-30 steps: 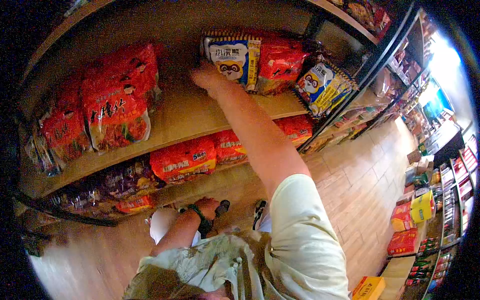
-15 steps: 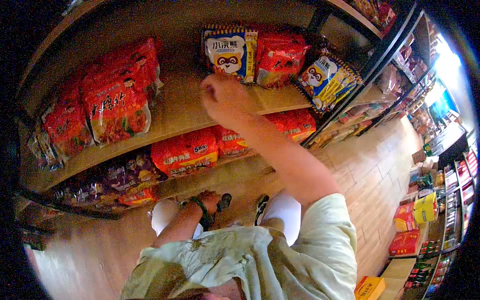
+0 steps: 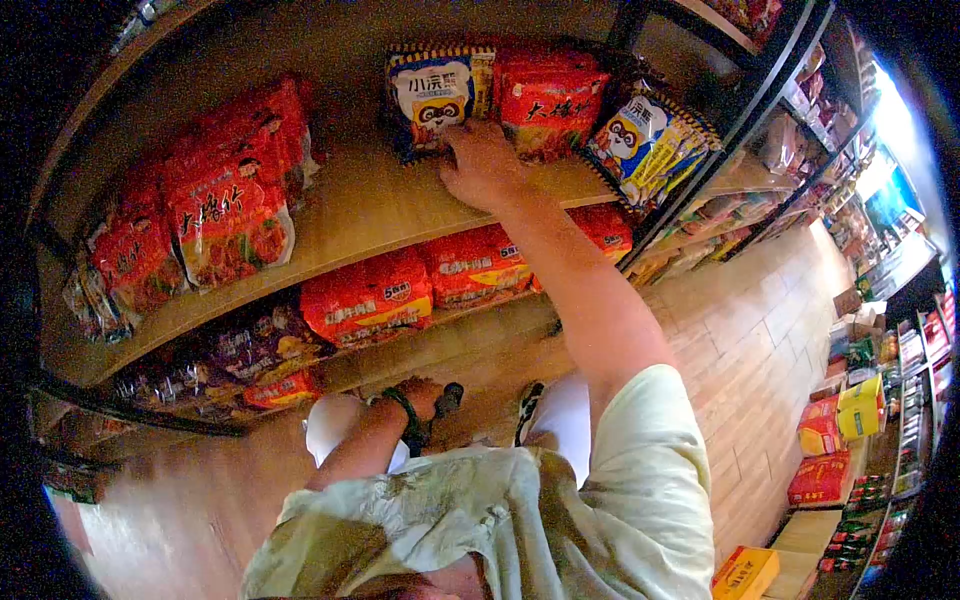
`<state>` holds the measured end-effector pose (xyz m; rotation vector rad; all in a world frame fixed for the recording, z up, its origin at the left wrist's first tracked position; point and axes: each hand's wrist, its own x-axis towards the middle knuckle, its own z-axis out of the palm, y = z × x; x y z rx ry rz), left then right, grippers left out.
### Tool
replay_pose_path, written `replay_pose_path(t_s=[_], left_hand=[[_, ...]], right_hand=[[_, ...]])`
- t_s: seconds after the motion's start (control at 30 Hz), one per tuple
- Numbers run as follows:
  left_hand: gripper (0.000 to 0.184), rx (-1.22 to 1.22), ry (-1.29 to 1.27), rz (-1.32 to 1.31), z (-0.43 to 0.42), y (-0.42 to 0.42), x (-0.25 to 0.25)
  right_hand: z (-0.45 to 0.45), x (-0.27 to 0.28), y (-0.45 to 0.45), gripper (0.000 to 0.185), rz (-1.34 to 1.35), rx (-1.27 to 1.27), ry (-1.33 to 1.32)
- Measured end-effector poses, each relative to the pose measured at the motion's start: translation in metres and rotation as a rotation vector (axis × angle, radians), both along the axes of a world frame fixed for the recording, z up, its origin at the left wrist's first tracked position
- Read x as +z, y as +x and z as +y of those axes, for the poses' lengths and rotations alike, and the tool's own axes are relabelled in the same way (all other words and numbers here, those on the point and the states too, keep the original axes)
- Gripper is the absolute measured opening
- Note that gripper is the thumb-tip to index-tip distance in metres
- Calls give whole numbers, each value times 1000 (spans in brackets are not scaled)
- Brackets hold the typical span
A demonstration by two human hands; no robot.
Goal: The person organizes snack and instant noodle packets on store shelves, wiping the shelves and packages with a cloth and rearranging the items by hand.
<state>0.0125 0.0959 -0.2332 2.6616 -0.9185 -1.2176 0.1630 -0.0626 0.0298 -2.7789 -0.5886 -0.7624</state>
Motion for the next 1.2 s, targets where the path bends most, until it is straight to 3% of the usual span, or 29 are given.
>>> replay_pose_path(t_s=[0.13,0.2,0.3,0.4,0.53,0.63,0.7,0.73,0.83,0.97,1.07,1.13,1.17,1.2], left_hand=[[36,-54,-33,-2,5,8,-31],[36,-127,-73,-153,7,8,-50],[36,-56,-60,-143,4,-2,-4],[36,-31,-69,-153,10,2,-50],[36,15,-18,-106,4,-10,-6],[35,-16,-42,-127,5,-11,-35],[35,-39,-24,-121,3,-8,-55],[34,-59,-10,-111,2,-8,-53],[35,-34,2,-140,-1,-16,-30],[34,-37,-72,-198,5,-14,-57],[32,12,-111,-207,12,-13,-64],[31,-14,-35,-184,8,-16,-44],[31,-8,-39,-179,8,-15,-44],[31,-17,-52,-178,9,-15,-45]], right_hand=[[-11,0,-32,29,27,31,-16],[-20,-3,-58,37,-113,138,152],[-54,-7,-89,34,-284,43,190],[-105,2,-118,36,-393,-143,336],[-180,1,-109,49,-483,-350,612],[-204,7,-99,64,-476,-478,620],[-193,24,-100,80,-218,-513,768],[-201,18,-82,91,-211,-493,842],[-190,20,-66,101,-187,-625,863],[-176,14,-48,112,-212,-779,872],[-165,15,-50,104,-271,-792,770],[-150,18,-50,99,-365,-896,706],[-159,10,-39,99,-360,-891,700],[-182,-4,-19,107,-382,-735,799]])
